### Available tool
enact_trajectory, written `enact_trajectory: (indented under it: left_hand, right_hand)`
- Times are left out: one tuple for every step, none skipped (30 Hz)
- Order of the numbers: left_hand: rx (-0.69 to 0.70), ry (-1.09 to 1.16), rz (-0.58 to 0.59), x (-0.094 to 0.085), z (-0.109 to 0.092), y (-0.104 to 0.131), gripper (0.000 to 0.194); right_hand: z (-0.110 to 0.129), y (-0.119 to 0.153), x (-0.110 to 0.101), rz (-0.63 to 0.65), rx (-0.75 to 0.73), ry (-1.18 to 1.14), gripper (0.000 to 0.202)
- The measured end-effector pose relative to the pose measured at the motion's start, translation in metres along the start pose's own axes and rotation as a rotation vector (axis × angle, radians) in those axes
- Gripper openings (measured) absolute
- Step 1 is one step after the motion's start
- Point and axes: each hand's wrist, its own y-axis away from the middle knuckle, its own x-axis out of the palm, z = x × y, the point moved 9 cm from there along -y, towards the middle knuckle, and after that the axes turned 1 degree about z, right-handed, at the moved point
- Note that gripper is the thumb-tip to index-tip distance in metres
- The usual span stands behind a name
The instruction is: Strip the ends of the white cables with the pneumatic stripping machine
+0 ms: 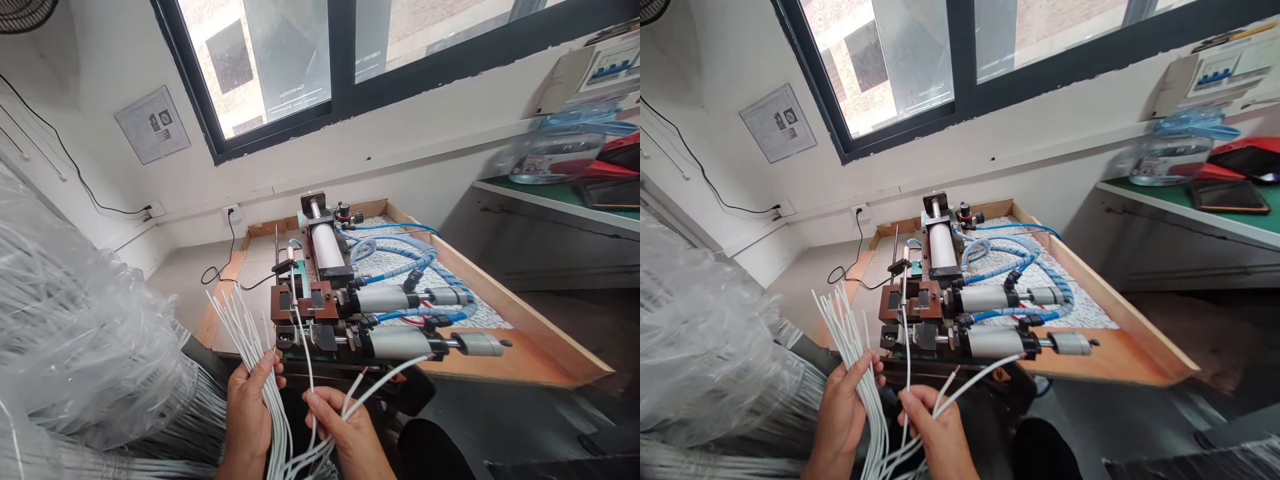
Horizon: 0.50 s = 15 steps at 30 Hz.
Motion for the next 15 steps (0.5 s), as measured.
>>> enact_trajectory:
  left_hand:
    - [-0.001, 0.004, 0.004, 0.001, 0.0, 0.0, 0.012]
    - [-0.001, 0.008, 0.007, 0.001, 0.0, 0.0, 0.012]
    - [0.0, 0.011, 0.009, 0.002, 0.0, 0.0, 0.012]
    - [0.001, 0.013, 0.009, 0.002, -0.001, -0.001, 0.013]
    - [0.0, 0.014, 0.008, 0.002, -0.001, 0.0, 0.013]
    - [-0.003, 0.015, 0.006, 0.002, -0.001, 0.0, 0.013]
    - [-0.007, 0.017, 0.004, 0.002, -0.001, 0.0, 0.013]
    - [-0.01, 0.018, 0.004, 0.003, -0.002, 0.001, 0.013]
    - [-0.014, 0.019, 0.005, 0.003, -0.002, 0.001, 0.012]
    - [-0.018, 0.021, 0.003, 0.003, -0.002, 0.001, 0.012]
    - [-0.022, 0.022, -0.001, 0.002, -0.002, 0.002, 0.012]
    - [-0.027, 0.023, -0.007, 0.002, -0.002, 0.002, 0.011]
    - [-0.031, 0.023, -0.016, 0.0, -0.002, 0.002, 0.011]
    - [-0.033, 0.022, -0.026, -0.001, -0.002, 0.002, 0.011]
    - [-0.034, 0.02, -0.034, -0.002, -0.001, 0.002, 0.01]
  right_hand:
    - [0.0, -0.001, -0.001, -0.01, -0.001, -0.006, 0.03]
    - [0.001, -0.002, -0.001, -0.018, -0.001, -0.011, 0.031]
    - [0.001, -0.003, -0.001, -0.019, -0.001, -0.011, 0.031]
    - [0.002, -0.004, 0.0, -0.013, 0.001, -0.009, 0.031]
    - [0.002, -0.005, 0.002, 0.001, 0.008, -0.005, 0.031]
    - [0.002, -0.005, 0.005, 0.021, 0.021, -0.001, 0.03]
    - [0.002, -0.006, 0.007, 0.043, 0.033, 0.004, 0.029]
    - [0.002, -0.006, 0.009, 0.061, 0.043, 0.007, 0.029]
    - [0.003, -0.007, 0.01, 0.07, 0.049, 0.008, 0.028]
    - [0.003, -0.007, 0.01, 0.071, 0.048, 0.006, 0.028]
    - [0.004, -0.008, 0.01, 0.068, 0.042, 0.004, 0.027]
    - [0.005, -0.008, 0.01, 0.068, 0.034, 0.001, 0.027]
    - [0.005, -0.009, 0.011, 0.076, 0.031, -0.002, 0.027]
    - [0.004, -0.009, 0.012, 0.091, 0.035, -0.006, 0.026]
    - [0.003, -0.01, 0.014, 0.114, 0.047, -0.014, 0.024]
